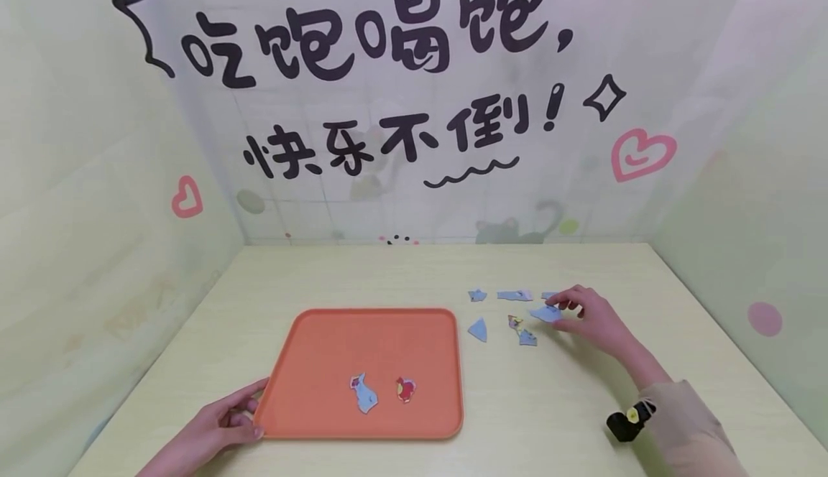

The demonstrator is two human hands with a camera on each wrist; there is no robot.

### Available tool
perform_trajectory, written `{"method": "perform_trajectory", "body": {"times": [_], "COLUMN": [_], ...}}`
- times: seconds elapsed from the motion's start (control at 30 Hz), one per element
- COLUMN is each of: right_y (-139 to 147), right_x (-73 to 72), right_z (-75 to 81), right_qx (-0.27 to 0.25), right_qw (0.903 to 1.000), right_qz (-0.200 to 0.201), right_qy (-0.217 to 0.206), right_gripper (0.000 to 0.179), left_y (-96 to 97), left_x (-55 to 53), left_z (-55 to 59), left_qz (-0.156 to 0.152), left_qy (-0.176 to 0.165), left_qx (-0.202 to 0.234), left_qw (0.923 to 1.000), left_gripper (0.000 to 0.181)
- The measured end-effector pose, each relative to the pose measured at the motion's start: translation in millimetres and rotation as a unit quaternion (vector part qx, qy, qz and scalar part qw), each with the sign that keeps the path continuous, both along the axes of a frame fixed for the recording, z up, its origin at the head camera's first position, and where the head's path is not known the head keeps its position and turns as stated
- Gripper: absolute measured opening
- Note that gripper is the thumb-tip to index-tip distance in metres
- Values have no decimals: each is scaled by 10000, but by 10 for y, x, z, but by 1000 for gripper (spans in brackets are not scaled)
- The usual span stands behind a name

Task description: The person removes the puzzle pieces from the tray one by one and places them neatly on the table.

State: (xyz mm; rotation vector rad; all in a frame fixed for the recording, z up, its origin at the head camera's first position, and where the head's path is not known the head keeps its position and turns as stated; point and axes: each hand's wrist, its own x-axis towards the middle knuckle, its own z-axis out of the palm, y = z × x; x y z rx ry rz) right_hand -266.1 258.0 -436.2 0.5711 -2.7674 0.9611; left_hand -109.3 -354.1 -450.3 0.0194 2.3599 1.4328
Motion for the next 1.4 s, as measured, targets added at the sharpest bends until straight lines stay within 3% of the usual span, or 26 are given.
{"method": "perform_trajectory", "body": {"times": [0.2, 0.57, 0.9, 1.4], "right_y": [141, 221, 304, 434], "right_x": [-16, -2, -36, -67], "right_z": [-101, -143, -179, -203], "right_qx": [125, 109, -172, -322], "right_qw": [9995, 9941, 9878, 9827], "right_qz": [18, 5, 196, 474], "right_qy": [-293, -1079, -1535, -1759], "right_gripper": [33, 36, 39, 37], "left_y": [11, 10, 7, 18], "left_x": [0, -4, 3, 13], "left_z": [6, -6, -2, -5], "left_qz": [22, 95, 72, 81], "left_qy": [-45, -88, -99, -50], "left_qx": [97, 41, 80, 249], "left_qw": [9999, 9999, 9999, 9996], "left_gripper": [85, 85, 86, 84]}}
